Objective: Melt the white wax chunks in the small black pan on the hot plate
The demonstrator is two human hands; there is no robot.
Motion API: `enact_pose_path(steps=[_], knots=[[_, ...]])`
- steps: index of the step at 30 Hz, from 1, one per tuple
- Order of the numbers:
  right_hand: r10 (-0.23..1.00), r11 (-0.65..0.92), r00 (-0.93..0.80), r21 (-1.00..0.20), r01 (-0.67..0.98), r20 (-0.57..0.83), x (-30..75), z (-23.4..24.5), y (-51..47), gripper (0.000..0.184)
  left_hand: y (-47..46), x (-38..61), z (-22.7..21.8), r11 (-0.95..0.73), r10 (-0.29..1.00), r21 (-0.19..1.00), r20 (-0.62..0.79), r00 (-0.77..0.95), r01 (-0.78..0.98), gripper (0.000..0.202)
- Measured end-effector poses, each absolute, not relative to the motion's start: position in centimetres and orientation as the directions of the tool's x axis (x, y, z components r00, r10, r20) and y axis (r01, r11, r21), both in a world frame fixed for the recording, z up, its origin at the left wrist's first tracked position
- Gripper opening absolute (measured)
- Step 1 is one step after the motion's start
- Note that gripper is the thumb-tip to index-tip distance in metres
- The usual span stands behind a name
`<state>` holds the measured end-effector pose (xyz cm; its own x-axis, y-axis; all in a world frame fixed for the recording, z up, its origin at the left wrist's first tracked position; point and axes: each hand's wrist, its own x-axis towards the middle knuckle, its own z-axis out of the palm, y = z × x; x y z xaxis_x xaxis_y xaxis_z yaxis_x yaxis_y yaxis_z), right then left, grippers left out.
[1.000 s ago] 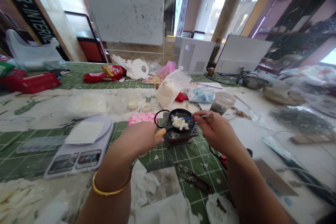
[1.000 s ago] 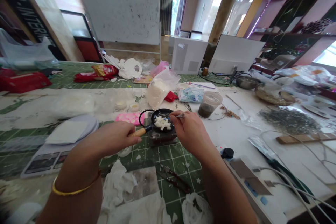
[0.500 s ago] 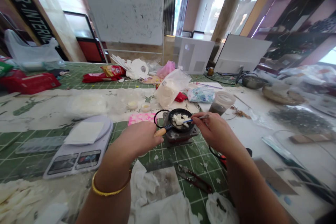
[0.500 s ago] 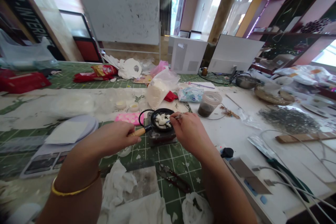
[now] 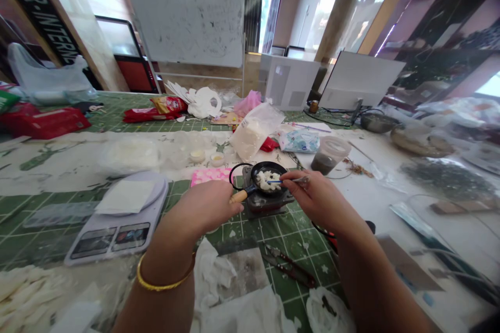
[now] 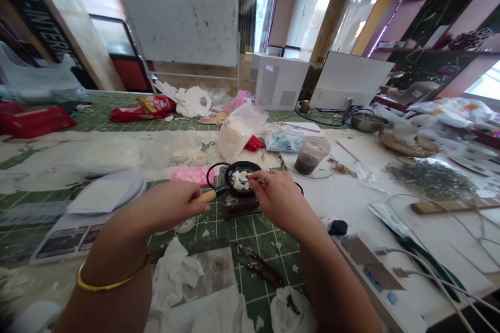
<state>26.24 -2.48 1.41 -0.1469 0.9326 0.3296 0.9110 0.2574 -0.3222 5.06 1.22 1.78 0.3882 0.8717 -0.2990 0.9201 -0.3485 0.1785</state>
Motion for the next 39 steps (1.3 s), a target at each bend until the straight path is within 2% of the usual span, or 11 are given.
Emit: enact_pose_path(steps=[2, 5, 10, 16, 19, 24, 27, 32, 36, 39], knots=[[0.933, 0.249, -0.141, -0.312, 0.917, 0.331, 26.21, 1.37, -2.42, 0.029, 1.23, 5.13, 1.81, -0.344, 0.873, 0.176, -0.301, 0.383, 0.922, 0.04], [0.913, 0.254, -0.095, -0.372, 0.893, 0.396, 26.16, 1.17, -2.22, 0.029, 1.2, 5.19, 1.87, -0.339, 0.873, 0.165, -0.312, 0.375, 0.926, 0.038], [0.933, 0.278, -0.17, -0.337, 0.9, 0.318, 26.01, 0.82, -1.76, 0.029, 1.16, 5.1, 1.87, -0.346, 0.876, 0.163, -0.298, 0.38, 0.924, 0.039], [0.921, 0.264, -0.119, -0.37, 0.891, 0.371, 25.93, 0.69, -1.72, 0.029, 1.11, 5.09, 1.87, -0.335, 0.874, 0.173, -0.311, 0.374, 0.926, 0.041], [0.931, 0.285, -0.173, -0.343, 0.895, 0.322, 26.02, 0.59, -1.66, 0.029, 1.08, 5.07, 1.84, -0.339, 0.875, 0.177, -0.301, 0.378, 0.924, 0.042], [0.919, 0.234, -0.109, -0.301, 0.925, 0.38, 26.45, 0.98, -1.77, 0.029, 1.17, 5.1, 1.82, -0.33, 0.872, 0.164, -0.326, 0.366, 0.93, 0.041], [0.935, 0.225, -0.14, -0.242, 0.944, 0.325, 26.51, 1.14, -1.85, 0.029, 1.18, 5.13, 1.85, -0.332, 0.872, 0.172, -0.319, 0.372, 0.927, 0.041], [0.918, 0.244, -0.108, -0.33, 0.912, 0.382, 26.47, 1.1, -1.93, 0.029, 1.15, 5.08, 1.86, -0.332, 0.873, 0.177, -0.313, 0.373, 0.926, 0.04], [0.941, 0.228, -0.135, -0.288, 0.93, 0.309, 26.38, 1.05, -1.95, 0.029, 1.21, 5.04, 1.79, -0.337, 0.874, 0.18, -0.304, 0.378, 0.924, 0.039], [0.919, 0.245, -0.119, -0.31, 0.919, 0.375, 26.38, 1.1, -1.94, 0.029, 1.24, 5.05, 1.75, -0.336, 0.877, 0.17, -0.303, 0.373, 0.926, 0.038]])
